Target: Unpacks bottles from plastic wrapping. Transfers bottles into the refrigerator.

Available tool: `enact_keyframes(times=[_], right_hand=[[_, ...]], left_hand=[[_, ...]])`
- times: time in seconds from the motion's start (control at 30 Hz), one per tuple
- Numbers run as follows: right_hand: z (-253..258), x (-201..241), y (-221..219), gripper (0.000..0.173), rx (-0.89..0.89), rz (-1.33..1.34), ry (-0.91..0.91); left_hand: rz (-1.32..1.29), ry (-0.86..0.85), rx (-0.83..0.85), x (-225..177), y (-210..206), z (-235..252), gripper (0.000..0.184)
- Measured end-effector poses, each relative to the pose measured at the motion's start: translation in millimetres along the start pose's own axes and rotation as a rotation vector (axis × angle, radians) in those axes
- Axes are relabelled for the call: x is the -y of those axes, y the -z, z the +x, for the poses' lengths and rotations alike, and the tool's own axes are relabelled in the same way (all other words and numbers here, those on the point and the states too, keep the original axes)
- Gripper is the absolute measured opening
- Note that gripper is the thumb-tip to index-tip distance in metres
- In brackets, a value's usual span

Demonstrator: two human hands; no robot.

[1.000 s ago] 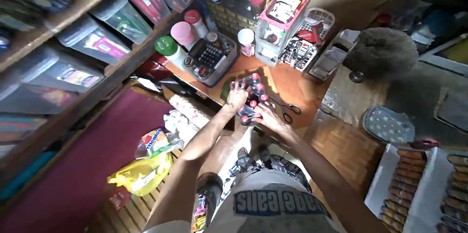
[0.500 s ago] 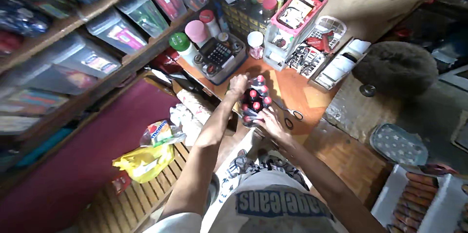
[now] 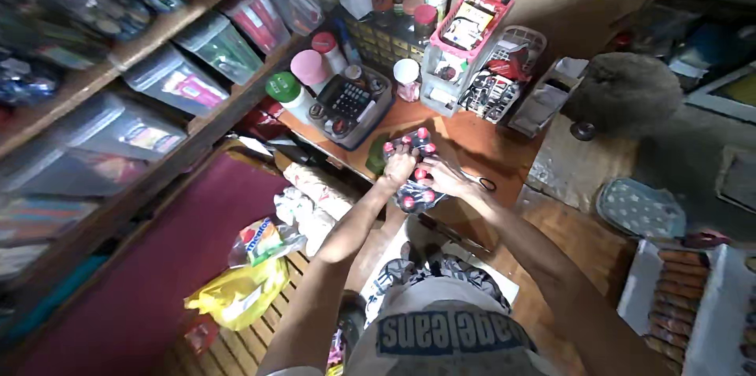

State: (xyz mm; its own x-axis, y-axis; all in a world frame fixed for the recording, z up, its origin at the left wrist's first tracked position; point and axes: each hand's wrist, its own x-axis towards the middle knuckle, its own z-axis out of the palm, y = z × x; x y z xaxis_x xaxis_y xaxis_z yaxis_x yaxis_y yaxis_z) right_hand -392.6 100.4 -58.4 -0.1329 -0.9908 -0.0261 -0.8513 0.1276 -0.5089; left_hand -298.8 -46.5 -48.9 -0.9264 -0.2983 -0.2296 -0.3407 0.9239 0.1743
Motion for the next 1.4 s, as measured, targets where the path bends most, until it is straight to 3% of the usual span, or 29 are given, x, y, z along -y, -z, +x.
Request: enact_keyframes(times=[0.07,0.17,0.27,0.33,0.5,0.57,0.8,0.87,0.97,1.03,1.1,1.17,1.3,1.4], right_hand=[[-10.6,13.0,8.4,0.036,-0.086,-0.030,0.066],[-28.2,26.2,38.6,0.041,-0.243,0.221,-0.091],[-54.3,10.2,66.8,0.041,-0.565,0.435,-0.225],[-76.6,-14.1,77.4,0.043,-0.604,0.473,-0.334],[-96.8,-76.8,77.8,0.047,-0.567,0.393,-0.565],[-93.0,-100.3,65.4,0.044,-0.514,0.315,-0.657],[-76.9,-133.5,59.1,0.047,-0.442,0.301,-0.735],[-86.6,-126.5,52.0,0.056,-0.519,0.216,-0.731],[-108.8,-102.8,14.4,0.046,-0.665,0.005,-0.563],[-118.7,-84.5,-20.3,0.045,-0.569,-0.020,-0.438],[-119.0,-77.8,-40.7,0.074,-0.280,0.052,-0.531],[-113.4,-80.6,-48.0,0.087,-0.041,0.094,-0.678],[-114.1,-78.2,-36.7,0.088,0.191,0.236,-0.819],[-144.1,-83.3,-37.0,0.064,0.279,0.364,-0.792]], left_hand=[[-0.005,0.001,0.025,-0.5,1.2,-0.5,0.039],[-0.026,-0.025,0.092,3.5,16.3,1.7,0.038],[-0.195,-0.046,-0.061,12.4,39.0,-8.3,0.048],[-0.225,-0.065,-0.128,5.3,60.8,-29.5,0.052],[-0.136,-0.087,-0.364,-61.7,119.0,-46.7,0.047],[-0.141,-0.018,-0.330,-99.4,129.5,-27.7,0.047],[-0.259,0.132,0.009,-155.7,28.3,81.3,0.053],[-0.295,0.115,0.019,-152.8,1.7,88.4,0.054],[-0.297,0.070,-0.023,-144.9,10.3,81.7,0.051],[-0.344,0.053,-0.099,-138.6,25.0,57.4,0.050],[-0.386,0.008,-0.155,-130.8,26.2,30.7,0.044],[-0.437,-0.031,-0.195,-124.8,13.0,1.8,0.038],[-0.570,0.034,-0.212,-123.9,-16.3,-54.1,0.036],[-0.675,0.038,-0.298,-134.2,-52.7,-87.2,0.032]])
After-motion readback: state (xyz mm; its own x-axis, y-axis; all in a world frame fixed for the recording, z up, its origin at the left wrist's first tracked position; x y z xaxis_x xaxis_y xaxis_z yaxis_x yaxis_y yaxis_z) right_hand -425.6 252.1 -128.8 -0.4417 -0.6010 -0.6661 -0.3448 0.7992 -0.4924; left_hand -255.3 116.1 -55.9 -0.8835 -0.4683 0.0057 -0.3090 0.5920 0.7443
